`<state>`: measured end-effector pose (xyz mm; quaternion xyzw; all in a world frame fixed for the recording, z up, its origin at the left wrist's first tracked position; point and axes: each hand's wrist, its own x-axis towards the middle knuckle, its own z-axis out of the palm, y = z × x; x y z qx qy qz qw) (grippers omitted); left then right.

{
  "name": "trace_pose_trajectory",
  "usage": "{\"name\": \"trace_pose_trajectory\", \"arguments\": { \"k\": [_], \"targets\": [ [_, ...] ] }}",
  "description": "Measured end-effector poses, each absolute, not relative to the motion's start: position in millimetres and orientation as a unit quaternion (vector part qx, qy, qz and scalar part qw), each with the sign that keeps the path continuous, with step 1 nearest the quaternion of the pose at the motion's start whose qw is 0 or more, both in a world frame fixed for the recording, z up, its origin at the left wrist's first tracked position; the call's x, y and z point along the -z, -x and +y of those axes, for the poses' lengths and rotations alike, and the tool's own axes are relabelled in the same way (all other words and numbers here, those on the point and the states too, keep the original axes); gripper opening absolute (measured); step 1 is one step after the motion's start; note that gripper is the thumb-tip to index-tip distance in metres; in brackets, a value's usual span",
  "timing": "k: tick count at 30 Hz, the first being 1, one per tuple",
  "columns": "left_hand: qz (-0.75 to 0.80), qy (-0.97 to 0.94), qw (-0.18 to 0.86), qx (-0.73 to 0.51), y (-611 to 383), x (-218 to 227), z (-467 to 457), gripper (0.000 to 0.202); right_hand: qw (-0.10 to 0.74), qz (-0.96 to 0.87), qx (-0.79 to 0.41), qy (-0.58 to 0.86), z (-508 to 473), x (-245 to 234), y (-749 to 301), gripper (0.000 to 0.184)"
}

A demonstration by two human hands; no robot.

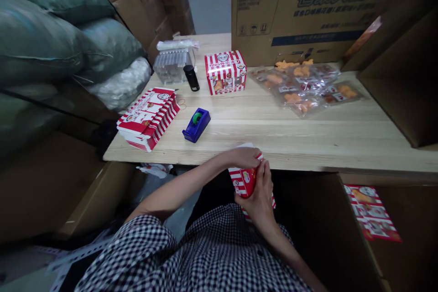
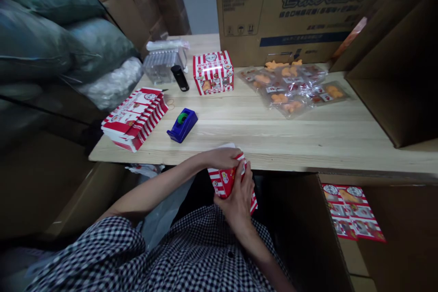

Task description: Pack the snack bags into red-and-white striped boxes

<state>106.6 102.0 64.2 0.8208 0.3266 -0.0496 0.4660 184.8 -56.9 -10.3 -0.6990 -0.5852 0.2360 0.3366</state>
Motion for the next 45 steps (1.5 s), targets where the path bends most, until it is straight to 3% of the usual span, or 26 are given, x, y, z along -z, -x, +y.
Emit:
{"name": "trace_pose_trajectory", "arguments": {
  "k": [3,6,8,10,13,17,20,25,31,34,37,41,45],
  "targets": [
    [0.368,-0.830,0.411,-0.077,-99,-95,86,0.027,0.411,-0.547,-0.265,0.680,-44,0,-200,0.115],
    [0.400,-0.784,0.345,-0.325,-85,-112,53,0.032,0.495,-0.452,-0.334,0.663,-30,-15,-219,0.121],
    [0.433,-0.738,0.337,-0.392,-78,-104,27,0.054,0.525,-0.411,-0.347,0.660,-24,-23,-226,0.124],
    [0.447,-0.688,0.442,-0.363,-77,-85,4,0.068,0.530,-0.418,-0.324,0.663,-23,-26,-226,0.123],
    [0.421,-0.586,0.607,-0.332,-85,-56,-13,0.059,0.483,-0.485,-0.281,0.672,-30,-25,-214,0.120],
    [0.417,-0.524,0.667,-0.328,-90,-37,-11,0.051,0.375,-0.588,-0.324,0.639,-50,-18,-195,0.133],
    [0.444,-0.485,0.689,-0.304,-82,-28,-4,0.050,0.356,-0.605,-0.380,0.603,-58,-12,-196,0.121],
    [0.452,-0.387,0.732,-0.331,-53,-28,16,0.049,0.468,-0.518,-0.409,0.588,-50,-22,-237,0.058],
    [0.450,-0.381,0.707,-0.391,-55,-39,31,0.055,0.503,-0.316,-0.619,0.514,-42,-45,-248,0.060],
    [0.473,-0.394,0.661,-0.429,-65,-32,15,0.060,0.548,-0.262,-0.604,0.516,-46,-37,-238,0.057],
    [0.463,-0.449,0.661,-0.384,-71,-28,-6,0.058,0.550,-0.262,-0.582,0.539,-51,-26,-231,0.060],
    [0.450,-0.486,0.652,-0.370,-75,-37,-16,0.076,0.551,-0.290,-0.552,0.555,-53,-26,-224,0.069],
    [0.441,-0.498,0.666,-0.337,-76,-47,-15,0.062,0.551,-0.315,-0.522,0.569,-53,-31,-220,0.073]
  ]
}}
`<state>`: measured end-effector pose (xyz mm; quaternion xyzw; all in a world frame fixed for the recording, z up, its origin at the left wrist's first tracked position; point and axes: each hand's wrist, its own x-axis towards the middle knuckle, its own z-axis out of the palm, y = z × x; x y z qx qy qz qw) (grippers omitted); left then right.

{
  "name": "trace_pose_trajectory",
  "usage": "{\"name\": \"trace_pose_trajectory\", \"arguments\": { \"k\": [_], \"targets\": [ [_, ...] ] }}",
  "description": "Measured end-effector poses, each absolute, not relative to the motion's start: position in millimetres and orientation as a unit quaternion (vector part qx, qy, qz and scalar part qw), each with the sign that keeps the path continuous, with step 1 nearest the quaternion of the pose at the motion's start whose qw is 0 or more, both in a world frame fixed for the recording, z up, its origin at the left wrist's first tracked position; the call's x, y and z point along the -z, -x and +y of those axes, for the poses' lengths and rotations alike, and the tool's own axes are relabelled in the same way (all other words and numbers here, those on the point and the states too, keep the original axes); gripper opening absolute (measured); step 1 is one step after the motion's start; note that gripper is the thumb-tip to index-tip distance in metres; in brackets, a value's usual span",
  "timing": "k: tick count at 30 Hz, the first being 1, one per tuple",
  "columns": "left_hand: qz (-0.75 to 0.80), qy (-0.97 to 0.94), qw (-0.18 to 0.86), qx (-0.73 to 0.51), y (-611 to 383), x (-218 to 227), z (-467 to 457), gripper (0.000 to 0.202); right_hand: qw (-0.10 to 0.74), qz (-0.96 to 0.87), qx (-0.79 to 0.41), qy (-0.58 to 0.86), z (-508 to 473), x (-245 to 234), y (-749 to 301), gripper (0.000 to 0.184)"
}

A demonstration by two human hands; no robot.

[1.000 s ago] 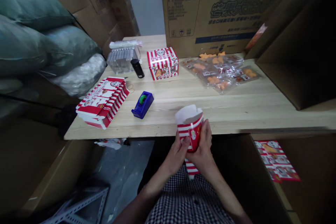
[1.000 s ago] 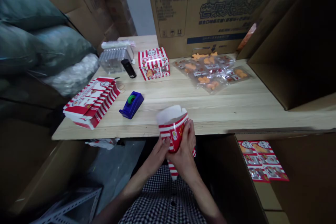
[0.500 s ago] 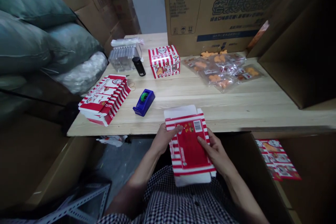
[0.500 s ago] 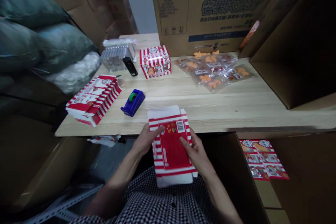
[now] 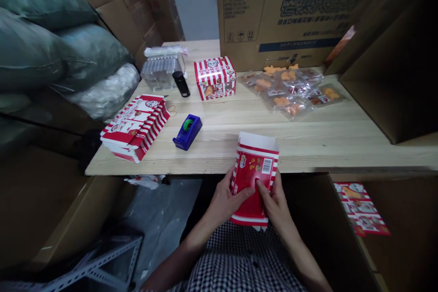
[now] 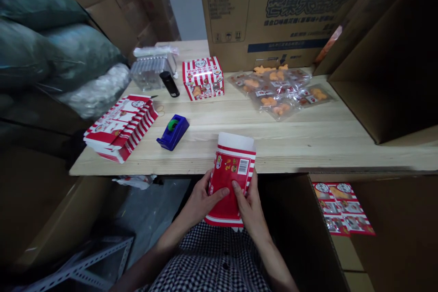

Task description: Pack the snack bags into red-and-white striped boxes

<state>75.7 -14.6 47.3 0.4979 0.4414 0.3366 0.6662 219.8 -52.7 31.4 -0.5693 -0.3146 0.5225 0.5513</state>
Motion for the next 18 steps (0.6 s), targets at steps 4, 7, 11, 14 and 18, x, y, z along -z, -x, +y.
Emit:
{"name": "trace_pose_trajectory", "arguments": {
  "k": [4,7,11,14,18],
  "targets": [
    [0.434,-0.489,0.682,-0.327,-77,-42,-16,0.045,0.557,-0.306,-0.518,0.573,-54,-33,-216,0.075],
    [0.461,-0.475,0.666,-0.343,-75,-31,-15,0.035,0.569,-0.264,-0.557,0.544,-56,-36,-215,0.080],
    [0.466,-0.437,0.689,-0.342,-67,-25,-10,0.033,0.546,-0.201,-0.676,0.453,-55,-38,-229,0.073],
    [0.438,-0.425,0.716,-0.340,-60,-27,-10,0.034,0.548,-0.202,-0.699,0.413,-53,-35,-246,0.056],
    [0.427,-0.416,0.722,-0.352,-55,-25,-16,0.038,0.521,-0.224,-0.729,0.383,-51,-25,-262,0.050]
  ]
}}
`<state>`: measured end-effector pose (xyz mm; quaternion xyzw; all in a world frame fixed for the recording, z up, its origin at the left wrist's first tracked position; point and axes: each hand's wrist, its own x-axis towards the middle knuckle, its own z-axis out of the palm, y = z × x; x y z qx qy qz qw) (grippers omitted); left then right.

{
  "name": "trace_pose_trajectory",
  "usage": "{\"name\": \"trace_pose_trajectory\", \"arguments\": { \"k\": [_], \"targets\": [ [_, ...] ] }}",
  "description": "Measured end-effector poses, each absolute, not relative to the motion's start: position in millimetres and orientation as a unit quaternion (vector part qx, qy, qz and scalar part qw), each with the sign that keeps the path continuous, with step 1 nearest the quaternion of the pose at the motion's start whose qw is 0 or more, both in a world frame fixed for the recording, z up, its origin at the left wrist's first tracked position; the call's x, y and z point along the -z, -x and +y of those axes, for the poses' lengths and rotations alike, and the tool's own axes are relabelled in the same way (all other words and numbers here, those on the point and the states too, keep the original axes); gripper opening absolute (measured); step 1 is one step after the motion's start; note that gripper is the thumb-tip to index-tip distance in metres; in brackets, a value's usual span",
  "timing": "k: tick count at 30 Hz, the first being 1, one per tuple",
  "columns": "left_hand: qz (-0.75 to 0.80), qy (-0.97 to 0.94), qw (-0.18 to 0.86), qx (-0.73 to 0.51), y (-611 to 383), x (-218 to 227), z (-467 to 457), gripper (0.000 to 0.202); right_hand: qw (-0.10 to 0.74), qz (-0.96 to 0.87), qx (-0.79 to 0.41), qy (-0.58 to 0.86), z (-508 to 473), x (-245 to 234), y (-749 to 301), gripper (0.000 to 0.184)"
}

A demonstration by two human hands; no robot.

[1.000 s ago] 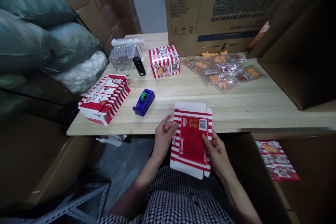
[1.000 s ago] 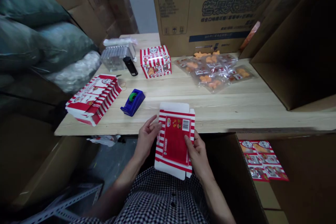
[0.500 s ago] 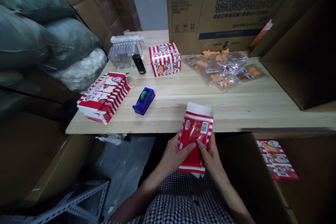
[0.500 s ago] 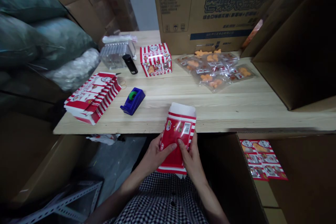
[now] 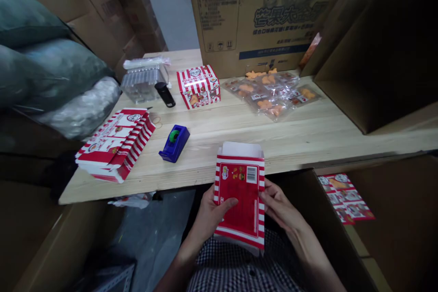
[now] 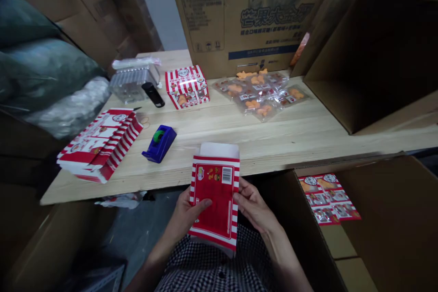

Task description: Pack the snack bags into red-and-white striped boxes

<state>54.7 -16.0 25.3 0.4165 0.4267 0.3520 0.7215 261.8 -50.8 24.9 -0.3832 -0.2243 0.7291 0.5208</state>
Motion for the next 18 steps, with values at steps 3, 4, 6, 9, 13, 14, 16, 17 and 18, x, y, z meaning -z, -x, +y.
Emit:
{"name": "trace_pose_trajectory", "arguments": {
  "k": [3,4,6,9,13,14,16,17,18],
  "targets": [
    [0.402,-0.383,0.757,-0.344,-52,-22,-14,0.040,0.530,-0.219,-0.723,0.384,-49,-18,-265,0.050],
    [0.394,-0.379,0.762,-0.346,-51,-22,-11,0.041,0.536,-0.215,-0.718,0.389,-49,-16,-265,0.048],
    [0.388,-0.386,0.751,-0.371,-48,-22,-1,0.046,0.539,-0.213,-0.712,0.396,-49,-15,-263,0.046],
    [0.390,-0.410,0.699,-0.437,-44,-24,15,0.061,0.522,-0.221,-0.725,0.391,-53,-14,-261,0.044],
    [0.372,-0.436,0.667,-0.476,-41,-28,25,0.052,0.488,-0.228,-0.753,0.378,-62,-12,-258,0.050],
    [0.371,-0.435,0.669,-0.475,-41,-28,25,0.050,0.485,-0.226,-0.755,0.379,-63,-11,-257,0.051],
    [0.376,-0.424,0.669,-0.481,-42,-27,22,0.051,0.486,-0.223,-0.752,0.386,-67,-10,-256,0.053],
    [0.382,-0.420,0.664,-0.486,-42,-25,20,0.051,0.486,-0.223,-0.750,0.388,-68,-9,-255,0.054],
    [0.389,-0.419,0.658,-0.490,-42,-24,18,0.048,0.484,-0.224,-0.751,0.390,-69,-8,-255,0.053]
  ]
}}
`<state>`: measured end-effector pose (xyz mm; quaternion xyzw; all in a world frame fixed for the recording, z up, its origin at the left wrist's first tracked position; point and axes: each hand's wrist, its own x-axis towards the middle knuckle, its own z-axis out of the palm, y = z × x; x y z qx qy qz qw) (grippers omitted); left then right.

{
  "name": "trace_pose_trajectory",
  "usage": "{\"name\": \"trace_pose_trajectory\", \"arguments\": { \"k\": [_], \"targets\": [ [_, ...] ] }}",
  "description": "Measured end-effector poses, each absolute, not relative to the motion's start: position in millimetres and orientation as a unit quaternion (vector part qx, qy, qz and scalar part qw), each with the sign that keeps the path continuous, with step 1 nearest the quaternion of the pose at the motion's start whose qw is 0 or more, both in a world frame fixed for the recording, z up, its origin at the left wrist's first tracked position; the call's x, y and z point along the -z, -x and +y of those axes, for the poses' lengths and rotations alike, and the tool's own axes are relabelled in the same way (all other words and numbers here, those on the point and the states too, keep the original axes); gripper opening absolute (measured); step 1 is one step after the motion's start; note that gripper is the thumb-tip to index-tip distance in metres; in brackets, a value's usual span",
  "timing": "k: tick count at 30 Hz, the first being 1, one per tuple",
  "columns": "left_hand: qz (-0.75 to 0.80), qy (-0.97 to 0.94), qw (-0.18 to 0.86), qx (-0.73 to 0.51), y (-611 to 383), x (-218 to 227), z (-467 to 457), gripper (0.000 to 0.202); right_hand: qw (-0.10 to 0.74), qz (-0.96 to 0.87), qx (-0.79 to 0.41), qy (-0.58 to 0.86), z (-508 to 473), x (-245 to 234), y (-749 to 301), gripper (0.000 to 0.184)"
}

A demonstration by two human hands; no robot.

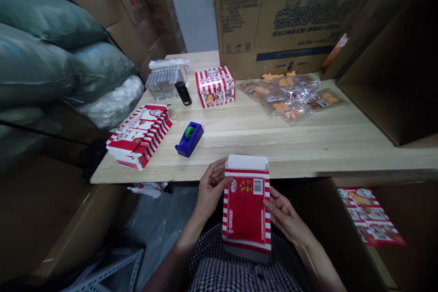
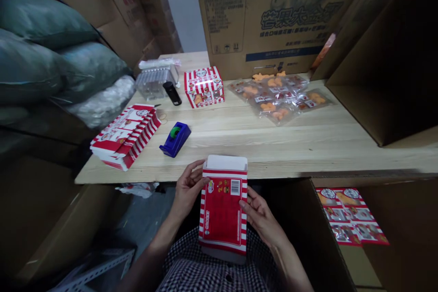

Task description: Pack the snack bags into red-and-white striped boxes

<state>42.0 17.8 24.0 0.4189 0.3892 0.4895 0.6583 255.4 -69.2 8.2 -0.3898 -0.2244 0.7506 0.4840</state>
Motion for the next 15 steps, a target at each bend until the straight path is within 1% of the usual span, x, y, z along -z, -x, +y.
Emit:
{"name": "trace_pose_trajectory", "arguments": {
  "k": [5,7,8,9,11,13,15],
  "targets": [
    [0.446,-0.477,0.621,-0.432,-34,-19,17,0.024,0.452,-0.238,-0.768,0.385,-75,-5,-262,0.047],
    [0.461,-0.498,0.608,-0.413,-30,-18,19,0.021,0.438,-0.254,-0.772,0.385,-73,-6,-264,0.049],
    [0.465,-0.503,0.603,-0.409,-29,-18,20,0.021,0.444,-0.266,-0.763,0.389,-71,-8,-264,0.052],
    [0.468,-0.505,0.601,-0.405,-28,-19,21,0.021,0.464,-0.278,-0.741,0.397,-68,-10,-263,0.055],
    [0.471,-0.510,0.600,-0.398,-27,-19,23,0.022,0.530,-0.301,-0.672,0.420,-58,-17,-260,0.058],
    [0.472,-0.511,0.602,-0.392,-28,-21,24,0.022,0.577,-0.314,-0.613,0.439,-47,-24,-257,0.054],
    [0.469,-0.509,0.608,-0.390,-29,-22,24,0.022,0.577,-0.320,-0.602,0.450,-38,-29,-255,0.045]
  ]
}}
